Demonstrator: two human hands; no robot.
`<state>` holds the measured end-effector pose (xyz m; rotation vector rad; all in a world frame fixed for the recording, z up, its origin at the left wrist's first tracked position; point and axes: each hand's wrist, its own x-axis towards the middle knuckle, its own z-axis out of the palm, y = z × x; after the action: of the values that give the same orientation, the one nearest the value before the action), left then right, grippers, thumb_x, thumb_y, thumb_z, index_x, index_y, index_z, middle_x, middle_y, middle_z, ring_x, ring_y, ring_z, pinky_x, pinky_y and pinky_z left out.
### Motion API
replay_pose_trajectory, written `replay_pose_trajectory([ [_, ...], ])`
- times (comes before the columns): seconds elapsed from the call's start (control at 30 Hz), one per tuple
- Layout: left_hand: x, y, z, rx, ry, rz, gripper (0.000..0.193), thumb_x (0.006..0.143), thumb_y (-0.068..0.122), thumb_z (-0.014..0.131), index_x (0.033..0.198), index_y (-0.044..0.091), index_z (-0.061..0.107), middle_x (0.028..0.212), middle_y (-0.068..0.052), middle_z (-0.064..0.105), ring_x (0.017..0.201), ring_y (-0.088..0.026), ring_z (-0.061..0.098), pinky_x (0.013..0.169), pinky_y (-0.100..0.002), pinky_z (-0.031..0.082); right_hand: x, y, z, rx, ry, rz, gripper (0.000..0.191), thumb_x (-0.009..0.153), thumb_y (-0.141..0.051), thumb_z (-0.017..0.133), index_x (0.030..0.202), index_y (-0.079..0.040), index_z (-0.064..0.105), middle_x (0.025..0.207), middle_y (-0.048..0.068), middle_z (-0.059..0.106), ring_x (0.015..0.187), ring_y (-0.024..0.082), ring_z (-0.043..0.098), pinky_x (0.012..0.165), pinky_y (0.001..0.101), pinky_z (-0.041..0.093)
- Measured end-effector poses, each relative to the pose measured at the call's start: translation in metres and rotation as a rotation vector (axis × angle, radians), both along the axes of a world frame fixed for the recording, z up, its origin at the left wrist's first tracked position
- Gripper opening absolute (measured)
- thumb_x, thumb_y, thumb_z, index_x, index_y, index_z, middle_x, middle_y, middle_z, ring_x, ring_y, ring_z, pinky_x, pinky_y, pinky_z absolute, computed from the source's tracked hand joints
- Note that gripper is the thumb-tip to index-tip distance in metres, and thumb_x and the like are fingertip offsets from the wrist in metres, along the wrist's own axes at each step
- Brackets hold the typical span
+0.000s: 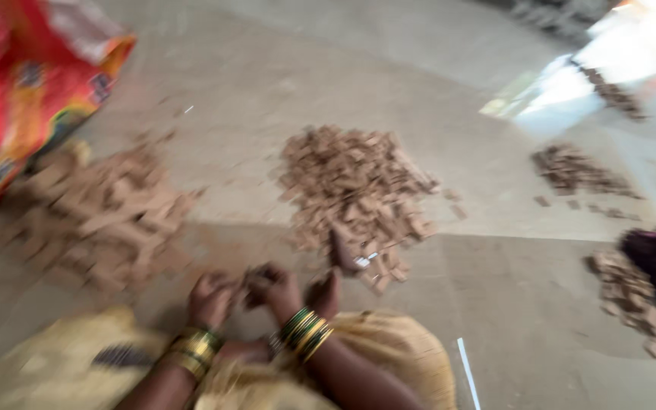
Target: The person sits on the floor next to a sack and handles small brown stick-like pieces one at a time, picking pieces from a pile, working on each with both hands, and placing it into a separate pile on the floor. The person repeats this handling continuously across the episode.
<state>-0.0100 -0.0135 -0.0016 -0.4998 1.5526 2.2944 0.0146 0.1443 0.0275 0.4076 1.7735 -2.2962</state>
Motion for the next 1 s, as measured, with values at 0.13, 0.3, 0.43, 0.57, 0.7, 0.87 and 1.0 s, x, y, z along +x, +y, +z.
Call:
replay_pose_trajectory([
  [0.13, 0.006, 0.008, 0.013, -0.021, 0.132, 0.162, 0.033, 0.084, 0.016, 0.082, 0.101, 0.001, 0.059, 0.083, -0.009, 0.073, 0.072, -0.013, 0.07, 0.058, -0.027, 0.055, 0.002, 0.003, 0.011, 0.106, -0.011, -0.04, 0.015, 0.093, -0.009, 0.069, 0.105, 0.0, 0.071, 0.086, 0.006, 0.076, 0.067, 0.012, 0.068, 0.061, 0.0261, 0.056],
  [0.3, 0.008, 0.005, 0.054, -0.241, 0.041, 0.243, 0.025, 0.085, 0.018, 0.079, 0.093, 0.002, 0.062, 0.075, -0.006, 0.071, 0.062, -0.014, 0.068, 0.058, -0.033, 0.06, 0.007, -0.007, 0.032, 0.222, 0.108, -0.015, 0.014, 0.092, -0.008, 0.07, 0.102, 0.001, 0.073, 0.082, 0.004, 0.074, 0.066, 0.009, 0.063, 0.059, 0.0235, 0.053],
  [0.43, 0.01, 0.001, 0.068, -0.53, 0.041, 0.257, 0.023, 0.089, 0.02, 0.081, 0.094, 0.004, 0.066, 0.069, -0.008, 0.068, 0.058, -0.016, 0.064, 0.055, -0.034, 0.055, 0.019, -0.023, 0.053, 0.4, 0.156, 0.042, 0.014, 0.091, -0.009, 0.071, 0.099, 0.002, 0.074, 0.073, 0.003, 0.07, 0.063, 0.006, 0.062, 0.057, 0.0227, 0.051],
  [0.57, 0.012, 0.002, 0.066, -0.61, 0.112, 0.255, 0.021, 0.089, 0.02, 0.083, 0.092, 0.005, 0.068, 0.064, -0.009, 0.065, 0.056, -0.017, 0.057, 0.054, -0.035, 0.049, 0.026, -0.032, 0.07, 0.553, 0.242, 0.016, 0.014, 0.09, -0.009, 0.07, 0.098, 0.002, 0.074, 0.071, 0.001, 0.07, 0.061, 0.005, 0.061, 0.056, 0.0221, 0.051],
  [0.7, 0.01, 0.004, 0.063, -0.269, 0.03, 0.32, 0.018, 0.085, 0.015, 0.077, 0.092, 0.007, 0.062, 0.066, -0.002, 0.063, 0.056, -0.011, 0.064, 0.048, -0.034, 0.058, 0.03, -0.038, 0.077, 0.63, 0.327, 0.014, 0.011, 0.09, -0.007, 0.071, 0.095, 0.002, 0.074, 0.07, 0.004, 0.069, 0.061, 0.006, 0.059, 0.055, 0.0245, 0.049],
  [0.87, 0.012, 0.003, 0.061, -0.598, 0.107, 0.298, 0.019, 0.087, 0.014, 0.082, 0.092, 0.006, 0.066, 0.064, -0.006, 0.064, 0.055, -0.016, 0.059, 0.051, -0.033, 0.048, 0.033, -0.041, 0.078, 0.687, 0.402, 0.008, 0.009, 0.088, -0.006, 0.071, 0.094, 0.001, 0.073, 0.071, 0.007, 0.069, 0.061, 0.008, 0.059, 0.055, 0.0264, 0.048],
  [1.0, 0.013, 0.003, 0.06, -0.541, 0.091, 0.312, 0.019, 0.085, 0.013, 0.081, 0.092, 0.006, 0.065, 0.065, -0.005, 0.066, 0.055, -0.014, 0.062, 0.05, -0.032, 0.051, 0.033, -0.041, 0.076, 0.733, 0.337, 0.014, 0.01, 0.088, -0.006, 0.071, 0.095, 0.001, 0.074, 0.072, 0.006, 0.07, 0.06, 0.008, 0.06, 0.055, 0.0266, 0.049],
])
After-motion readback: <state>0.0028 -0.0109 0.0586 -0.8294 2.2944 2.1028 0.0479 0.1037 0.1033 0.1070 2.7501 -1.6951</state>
